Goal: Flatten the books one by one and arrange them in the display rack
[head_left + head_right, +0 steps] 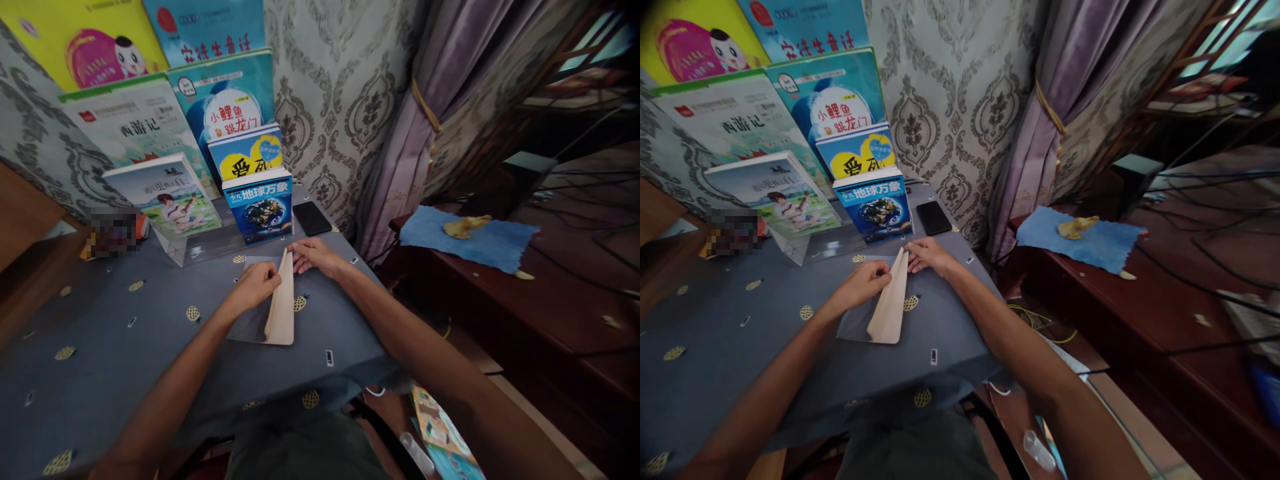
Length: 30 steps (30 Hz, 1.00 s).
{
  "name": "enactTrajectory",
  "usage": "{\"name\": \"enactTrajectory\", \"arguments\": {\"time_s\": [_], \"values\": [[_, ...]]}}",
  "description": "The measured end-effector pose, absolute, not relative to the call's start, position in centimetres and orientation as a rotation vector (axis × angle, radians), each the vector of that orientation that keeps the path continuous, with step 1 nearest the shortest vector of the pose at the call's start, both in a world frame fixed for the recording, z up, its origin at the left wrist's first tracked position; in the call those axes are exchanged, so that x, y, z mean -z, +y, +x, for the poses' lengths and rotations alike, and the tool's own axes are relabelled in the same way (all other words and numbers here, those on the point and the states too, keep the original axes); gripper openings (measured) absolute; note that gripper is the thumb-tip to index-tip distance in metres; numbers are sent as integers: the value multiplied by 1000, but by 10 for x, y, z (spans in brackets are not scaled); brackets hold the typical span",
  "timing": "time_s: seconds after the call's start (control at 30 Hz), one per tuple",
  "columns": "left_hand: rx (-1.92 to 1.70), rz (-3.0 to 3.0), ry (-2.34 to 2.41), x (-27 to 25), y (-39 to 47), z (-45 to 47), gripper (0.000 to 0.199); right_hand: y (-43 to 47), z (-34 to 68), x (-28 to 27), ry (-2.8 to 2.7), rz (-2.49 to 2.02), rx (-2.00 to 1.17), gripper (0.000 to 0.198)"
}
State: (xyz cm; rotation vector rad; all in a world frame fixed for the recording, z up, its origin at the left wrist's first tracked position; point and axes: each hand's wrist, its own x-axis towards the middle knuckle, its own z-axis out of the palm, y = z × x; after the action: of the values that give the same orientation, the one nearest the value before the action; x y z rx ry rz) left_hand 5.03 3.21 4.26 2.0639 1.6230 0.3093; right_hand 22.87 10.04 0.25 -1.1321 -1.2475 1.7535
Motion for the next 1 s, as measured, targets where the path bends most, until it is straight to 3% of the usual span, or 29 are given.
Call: {"name": "enactTrajectory", "arguments": {"time_s": [0.43,0.57,0.67,0.87,1.0], "values": [[-328,2148,1631,-42,30,54,18,105,229,7,-1327,-1106,-1750,19],[-245,2188,1641,-43,25,55,22,106,226,12,-1383,-1120,-1700,9],[-216,2271,1508,-43,15,46,25,107,225,17,-1391,-1128,-1665,18],[39,2484,1128,-37,-21,19,58,112,223,24,-1411,-1145,-1626,18],[140,2624,1153,-31,-40,23,44,117,220,26,-1406,-1191,-1560,17]]}}
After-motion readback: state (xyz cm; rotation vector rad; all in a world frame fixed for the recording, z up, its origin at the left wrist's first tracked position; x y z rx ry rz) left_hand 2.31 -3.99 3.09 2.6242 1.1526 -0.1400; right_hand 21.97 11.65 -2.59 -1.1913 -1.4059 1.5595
